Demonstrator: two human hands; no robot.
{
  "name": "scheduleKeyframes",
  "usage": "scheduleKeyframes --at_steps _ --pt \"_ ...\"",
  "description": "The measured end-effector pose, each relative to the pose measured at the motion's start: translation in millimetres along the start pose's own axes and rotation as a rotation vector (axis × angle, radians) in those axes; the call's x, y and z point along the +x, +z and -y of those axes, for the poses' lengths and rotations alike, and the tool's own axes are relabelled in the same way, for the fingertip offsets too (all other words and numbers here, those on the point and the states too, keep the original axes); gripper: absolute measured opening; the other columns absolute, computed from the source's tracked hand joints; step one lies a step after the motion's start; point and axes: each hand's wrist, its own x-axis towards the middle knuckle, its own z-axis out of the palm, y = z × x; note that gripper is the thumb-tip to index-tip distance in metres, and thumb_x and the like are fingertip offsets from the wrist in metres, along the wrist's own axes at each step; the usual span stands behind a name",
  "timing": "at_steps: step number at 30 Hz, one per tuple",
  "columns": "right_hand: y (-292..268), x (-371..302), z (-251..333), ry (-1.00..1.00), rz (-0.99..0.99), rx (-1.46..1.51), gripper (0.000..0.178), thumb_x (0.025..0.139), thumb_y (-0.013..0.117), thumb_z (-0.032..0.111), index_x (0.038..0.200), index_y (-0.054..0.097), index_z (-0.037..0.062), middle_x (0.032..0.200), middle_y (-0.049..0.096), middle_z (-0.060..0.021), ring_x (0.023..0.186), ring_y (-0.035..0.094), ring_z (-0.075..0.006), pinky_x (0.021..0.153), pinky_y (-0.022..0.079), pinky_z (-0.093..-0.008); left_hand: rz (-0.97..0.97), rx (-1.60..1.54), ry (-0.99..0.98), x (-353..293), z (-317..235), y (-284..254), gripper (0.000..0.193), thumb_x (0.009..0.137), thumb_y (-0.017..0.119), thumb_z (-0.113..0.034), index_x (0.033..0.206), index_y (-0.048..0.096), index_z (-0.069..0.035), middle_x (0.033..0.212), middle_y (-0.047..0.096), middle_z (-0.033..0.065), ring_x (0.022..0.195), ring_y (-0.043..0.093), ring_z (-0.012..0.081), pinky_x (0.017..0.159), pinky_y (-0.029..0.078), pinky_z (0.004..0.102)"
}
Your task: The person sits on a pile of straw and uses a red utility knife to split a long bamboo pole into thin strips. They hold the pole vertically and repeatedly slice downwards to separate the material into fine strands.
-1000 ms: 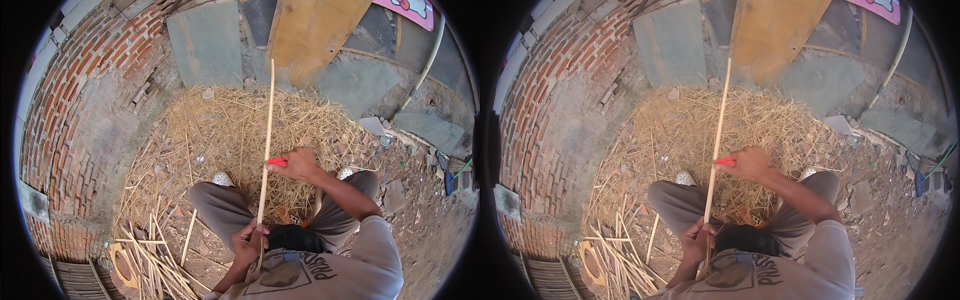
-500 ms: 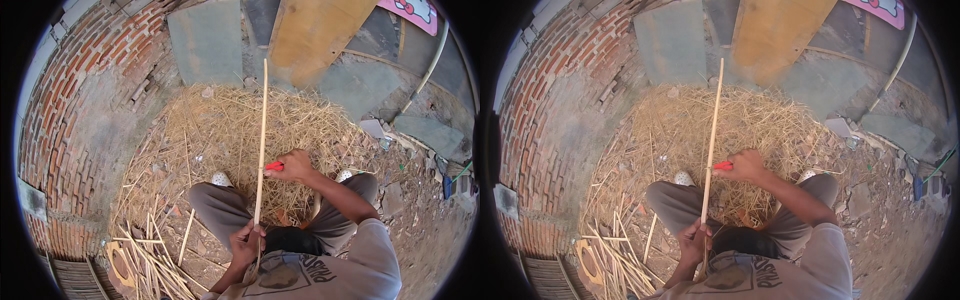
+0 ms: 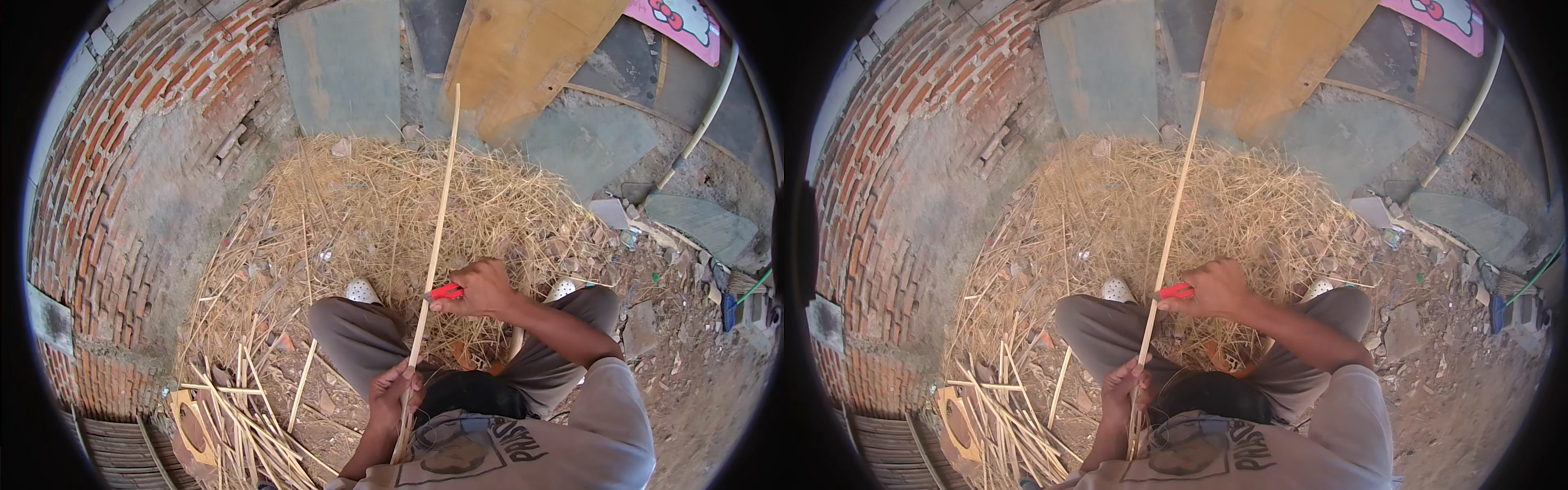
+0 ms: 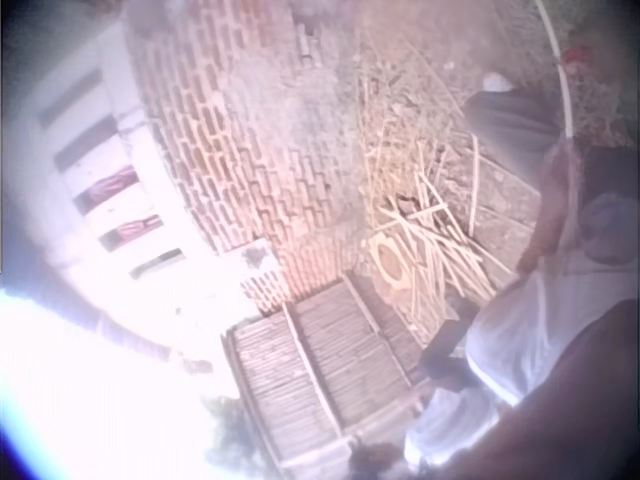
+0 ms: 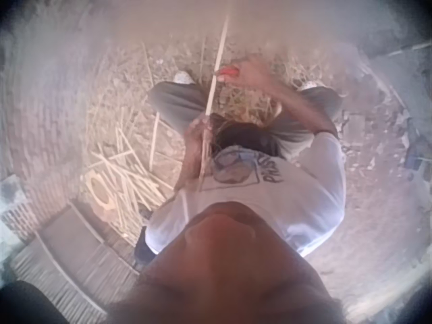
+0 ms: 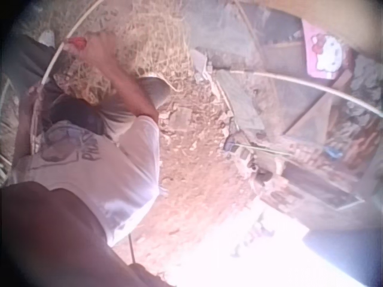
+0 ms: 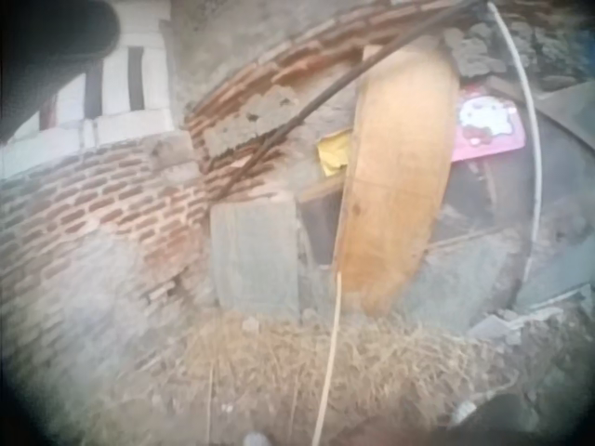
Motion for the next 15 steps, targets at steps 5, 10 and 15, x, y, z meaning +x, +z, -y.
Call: scheduleKeyframes --at_steps 5,10,15 --pt "-1.0 -1.2 -4.9 0.010 -0.016 -0.012 0.066 0.070 0.063 0.076 0.056 0.063 0.0119 0.047 0.055 -0.0063 0.042 0.056 -0.0258 0.044 0.043 -0.0374 0.067 -0.297 -0.104 25.5 1.7 8.6 0.030 0.096 0.054 -0.011 0.121 0.057 0.004 0.073 0.055 0.0068 0.043 0.040 0.0112 0.041 0.030 0.0225" --pt "-11.3 14.2 -44.6 0.264 -0.021 -0.110 0.066 0.071 0.060 0.077 0.060 0.065 0.0116 0.044 0.051 -0.0072 0.041 0.056 -0.0253 0.043 0.043 -0.0384 0.112 -0.265 -0.148 21.8 10.7 11.4 0.030 0.096 0.054 -0.011 0.122 0.058 0.004 0.070 0.054 0.0061 0.042 0.038 0.0099 0.042 0.031 0.0230" --pt "0.7 -3.6 -9.7 0.057 0.046 -0.017 0.067 0.071 0.061 0.076 0.055 0.061 0.0109 0.045 0.052 -0.0074 0.041 0.055 -0.0257 0.043 0.043 -0.0382 0.152 -0.266 -0.117 26.4 2.2 2.7 0.030 0.097 0.053 -0.011 0.124 0.058 0.002 0.070 0.054 0.0050 0.041 0.037 0.0095 0.043 0.032 0.0237"
